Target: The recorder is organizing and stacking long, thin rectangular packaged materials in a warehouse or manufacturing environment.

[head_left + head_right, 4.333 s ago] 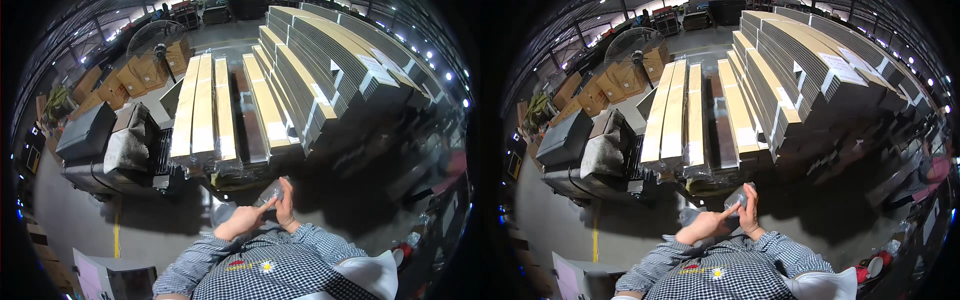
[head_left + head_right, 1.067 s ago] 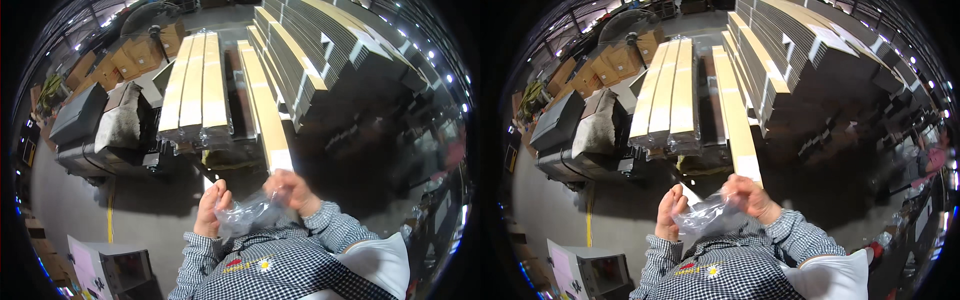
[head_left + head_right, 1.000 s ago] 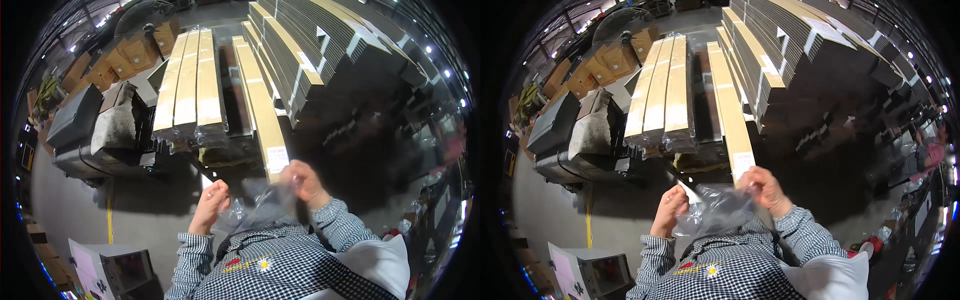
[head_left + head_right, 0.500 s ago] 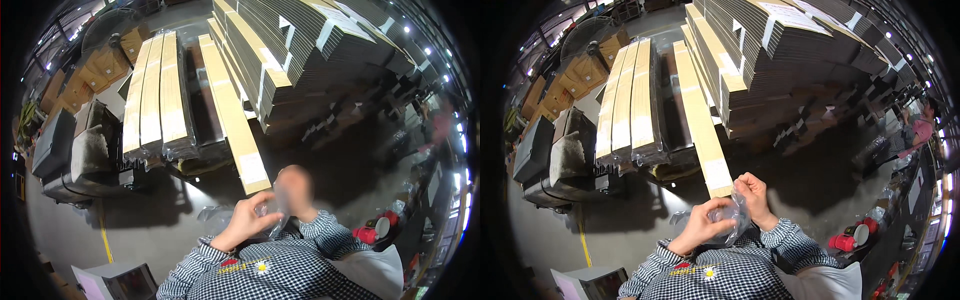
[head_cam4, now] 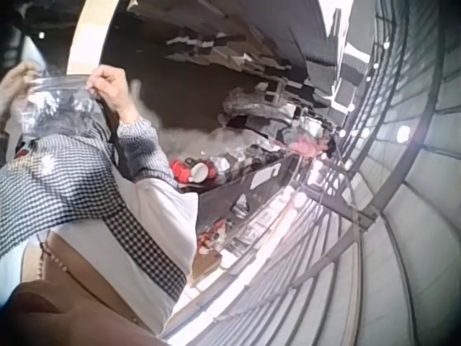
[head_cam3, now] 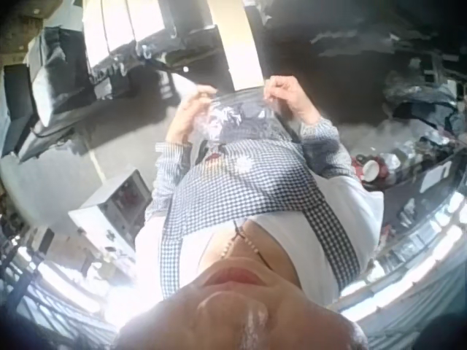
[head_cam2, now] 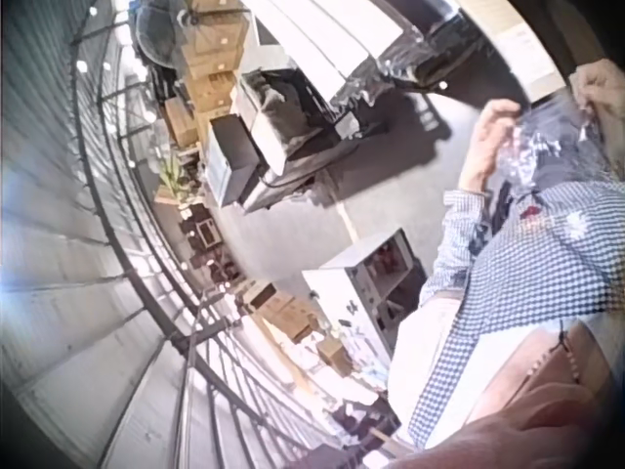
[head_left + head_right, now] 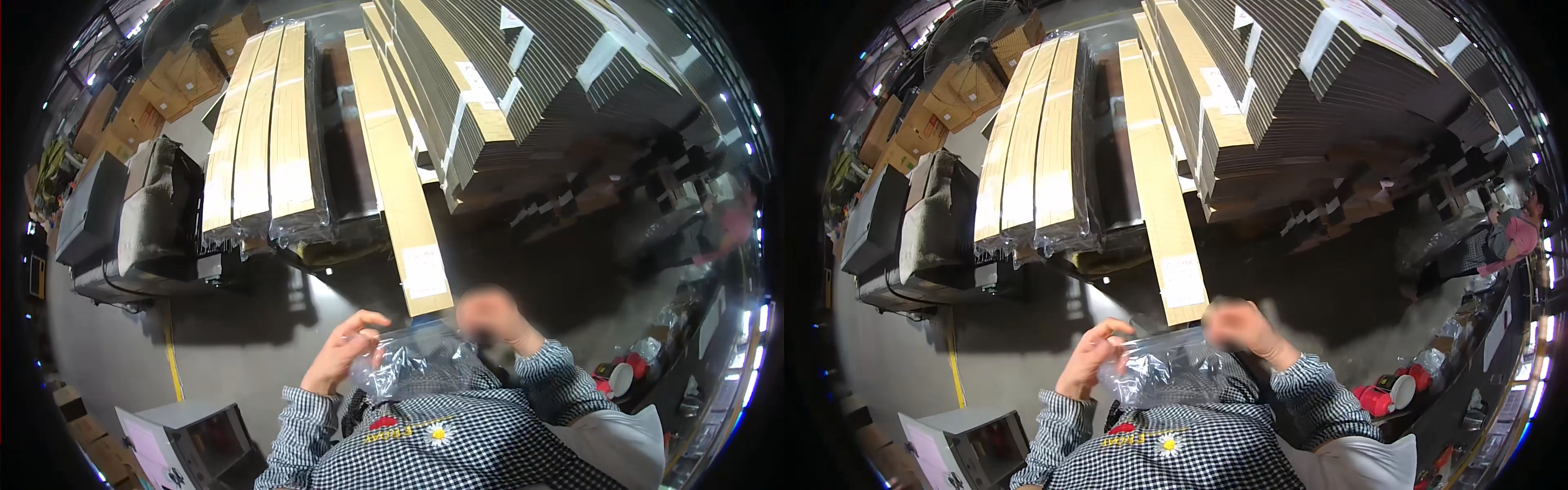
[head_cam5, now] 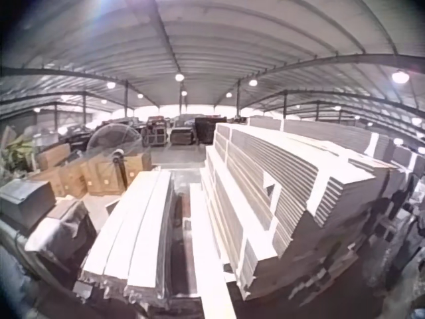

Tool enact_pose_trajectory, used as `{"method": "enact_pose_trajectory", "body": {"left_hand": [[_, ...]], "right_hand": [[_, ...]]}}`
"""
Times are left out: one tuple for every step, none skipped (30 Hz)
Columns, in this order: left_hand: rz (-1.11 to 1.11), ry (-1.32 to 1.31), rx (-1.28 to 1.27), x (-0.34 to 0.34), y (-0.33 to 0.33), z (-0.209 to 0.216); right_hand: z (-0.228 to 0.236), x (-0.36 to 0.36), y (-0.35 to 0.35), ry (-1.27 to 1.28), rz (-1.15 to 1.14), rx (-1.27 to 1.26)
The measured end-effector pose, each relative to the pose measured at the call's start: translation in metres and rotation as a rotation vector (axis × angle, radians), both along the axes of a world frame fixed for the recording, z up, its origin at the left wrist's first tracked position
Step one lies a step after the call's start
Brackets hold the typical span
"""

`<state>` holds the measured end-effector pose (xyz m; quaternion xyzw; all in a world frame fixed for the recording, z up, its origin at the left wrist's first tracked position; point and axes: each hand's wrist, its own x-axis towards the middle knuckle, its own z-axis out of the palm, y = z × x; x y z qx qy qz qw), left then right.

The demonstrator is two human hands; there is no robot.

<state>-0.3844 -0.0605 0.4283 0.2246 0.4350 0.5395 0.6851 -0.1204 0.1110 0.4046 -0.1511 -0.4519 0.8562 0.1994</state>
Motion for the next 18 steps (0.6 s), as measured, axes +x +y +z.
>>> {"method": "enact_pose_trajectory", "body": {"left_hand": [[-0.117,0.357,0.088,0.000,0.005,-0.022],[-0.222,0.721,0.166,-0.001,0.006,-0.049],[-0.474,1.054,0.171,0.001,0.013,-0.067],[-0.521,1.326,0.288,0.010,0.014,-0.092],[-0.516,1.411,0.215,0.017,0.017,-0.130],[-0.517,1.492,0.143,0.022,0.023,-0.155],[-0.520,1.491,0.154,0.026,0.033,-0.151],[-0.443,1.474,0.237,0.023,0.043,-0.139],[-0.365,1.456,0.320,0.019,0.051,-0.126],[-0.366,1.458,0.327,0.016,0.056,-0.110],[-0.331,1.314,0.358,0.011,0.062,-0.092],[-0.299,1.170,0.386,0.006,0.069,-0.083],[-0.269,1.015,0.400,0.001,0.076,-0.078],[-0.244,0.831,0.406,-0.006,0.081,-0.088],[-0.232,0.675,0.381,-0.011,0.085,-0.102],[-0.206,0.529,0.357,-0.019,0.090,-0.119],[-0.242,0.501,0.234,-0.026,0.092,-0.129],[-0.268,0.526,0.140,-0.025,0.088,-0.112]], "right_hand": [[-0.010,0.003,0.001,-0.217,0.048,0.391],[-0.022,0.003,0.001,-0.420,0.111,0.782],[-0.045,0.008,0.003,-0.567,0.251,0.902],[-0.069,0.014,0.004,-0.566,0.255,0.905],[-0.093,0.017,0.005,-0.622,0.255,1.181],[-0.116,0.020,0.011,-0.676,0.246,1.452],[-0.130,0.025,0.020,-0.850,0.289,1.517],[-0.115,0.016,0.024,-0.844,0.291,1.521],[-0.098,0.009,0.029,-0.703,0.195,1.416],[-0.079,0.005,0.032,-0.572,0.094,1.306],[-0.071,0.004,0.034,-0.489,0.027,1.181],[-0.073,0.003,0.037,-0.494,0.011,1.185],[-0.074,0.002,0.035,-0.434,-0.101,0.775],[-0.077,-0.007,0.038,-0.344,-0.190,0.372],[-0.090,-0.016,0.035,-0.323,-0.290,0.213],[-0.101,-0.034,0.031,-0.307,-0.437,0.174],[-0.111,-0.046,0.028,-0.309,-0.552,0.169],[-0.109,-0.043,0.022,-0.462,-0.619,0.383]]}}
